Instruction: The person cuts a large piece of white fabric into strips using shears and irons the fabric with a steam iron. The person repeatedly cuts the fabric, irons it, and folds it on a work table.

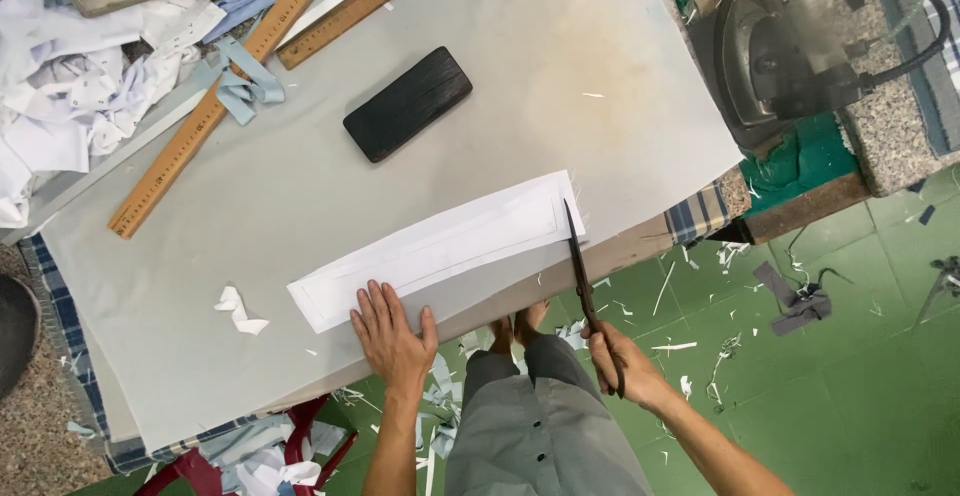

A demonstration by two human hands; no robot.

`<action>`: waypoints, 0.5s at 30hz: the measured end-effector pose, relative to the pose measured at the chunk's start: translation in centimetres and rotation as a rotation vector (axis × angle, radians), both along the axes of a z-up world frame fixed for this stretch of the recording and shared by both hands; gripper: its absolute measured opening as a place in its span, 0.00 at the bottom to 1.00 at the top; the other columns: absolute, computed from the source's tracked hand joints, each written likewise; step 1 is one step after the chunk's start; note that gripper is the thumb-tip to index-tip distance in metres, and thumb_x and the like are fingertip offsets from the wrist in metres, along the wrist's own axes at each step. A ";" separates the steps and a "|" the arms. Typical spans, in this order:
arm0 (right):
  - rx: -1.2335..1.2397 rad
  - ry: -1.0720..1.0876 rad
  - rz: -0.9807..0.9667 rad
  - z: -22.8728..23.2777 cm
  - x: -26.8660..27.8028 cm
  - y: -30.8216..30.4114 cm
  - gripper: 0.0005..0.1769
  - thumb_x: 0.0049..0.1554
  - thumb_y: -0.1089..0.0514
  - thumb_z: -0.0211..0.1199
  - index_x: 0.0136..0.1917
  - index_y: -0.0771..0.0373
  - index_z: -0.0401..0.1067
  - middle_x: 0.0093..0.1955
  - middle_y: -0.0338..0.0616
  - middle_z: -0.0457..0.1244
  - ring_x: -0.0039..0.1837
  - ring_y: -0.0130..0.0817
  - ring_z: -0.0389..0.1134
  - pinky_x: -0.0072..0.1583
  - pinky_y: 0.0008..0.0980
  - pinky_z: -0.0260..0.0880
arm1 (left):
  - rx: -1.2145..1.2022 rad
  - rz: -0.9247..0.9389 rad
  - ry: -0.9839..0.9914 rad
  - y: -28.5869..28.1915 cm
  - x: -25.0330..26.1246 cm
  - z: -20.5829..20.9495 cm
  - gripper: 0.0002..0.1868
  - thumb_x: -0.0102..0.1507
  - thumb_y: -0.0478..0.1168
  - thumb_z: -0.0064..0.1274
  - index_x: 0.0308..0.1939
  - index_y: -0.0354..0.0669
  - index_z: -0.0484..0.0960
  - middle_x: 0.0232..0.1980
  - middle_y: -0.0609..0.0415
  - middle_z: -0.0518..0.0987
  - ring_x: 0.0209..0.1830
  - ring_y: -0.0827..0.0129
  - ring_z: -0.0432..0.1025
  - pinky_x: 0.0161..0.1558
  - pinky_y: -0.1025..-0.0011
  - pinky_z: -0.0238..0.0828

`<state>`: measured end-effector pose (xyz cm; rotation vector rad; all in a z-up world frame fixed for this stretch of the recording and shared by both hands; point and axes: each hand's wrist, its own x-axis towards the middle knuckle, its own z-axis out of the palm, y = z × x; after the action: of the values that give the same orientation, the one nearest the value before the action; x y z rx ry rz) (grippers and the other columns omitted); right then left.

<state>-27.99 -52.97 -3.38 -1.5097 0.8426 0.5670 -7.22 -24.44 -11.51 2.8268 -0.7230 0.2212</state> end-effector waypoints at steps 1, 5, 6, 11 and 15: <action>0.078 -0.043 -0.033 -0.6 -0.4 -0.2 0.37 0.59 0.31 0.40 0.63 0.62 0.66 0.24 0.39 0.61 0.27 0.31 0.66 0.34 0.31 0.68 | 0.004 -0.001 -0.014 -0.1 0.0 0.1 0.41 0.69 0.58 0.41 0.78 0.33 0.59 0.81 0.39 0.57 0.83 0.45 0.49 0.80 0.44 0.42; 0.149 -0.035 -0.014 -1.1 0.4 -1.0 0.38 0.59 0.30 0.39 0.64 0.62 0.62 0.30 0.34 0.52 0.30 0.30 0.63 0.36 0.31 0.71 | -0.004 0.000 -0.039 -0.1 0.1 0.0 0.40 0.69 0.57 0.42 0.78 0.34 0.60 0.82 0.40 0.57 0.83 0.46 0.49 0.80 0.45 0.42; 0.148 -0.035 -0.014 -0.7 0.9 -1.0 0.38 0.59 0.30 0.39 0.64 0.62 0.62 0.30 0.34 0.52 0.30 0.30 0.63 0.36 0.31 0.71 | -0.005 0.001 -0.040 -0.1 0.0 -0.1 0.40 0.69 0.57 0.42 0.78 0.34 0.60 0.82 0.40 0.57 0.83 0.46 0.49 0.80 0.45 0.42; 0.057 -0.032 -0.053 -0.6 1.7 -1.3 0.32 0.60 0.33 0.43 0.59 0.62 0.66 0.25 0.38 0.57 0.27 0.32 0.64 0.33 0.34 0.70 | -0.004 0.006 -0.031 -0.2 0.1 0.0 0.40 0.69 0.57 0.41 0.79 0.34 0.58 0.82 0.40 0.57 0.83 0.46 0.49 0.80 0.44 0.43; 0.147 0.036 -0.030 0.7 3.0 -2.3 0.41 0.58 0.29 0.38 0.68 0.62 0.61 0.32 0.37 0.52 0.33 0.31 0.61 0.43 0.33 0.69 | 0.001 0.014 -0.027 0.0 0.0 0.0 0.40 0.69 0.58 0.40 0.79 0.34 0.58 0.82 0.41 0.57 0.83 0.46 0.49 0.80 0.45 0.42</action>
<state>-25.02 -55.28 -2.63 -1.3544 0.8315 0.6221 -7.18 -24.48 -11.56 2.8360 -0.7092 0.2614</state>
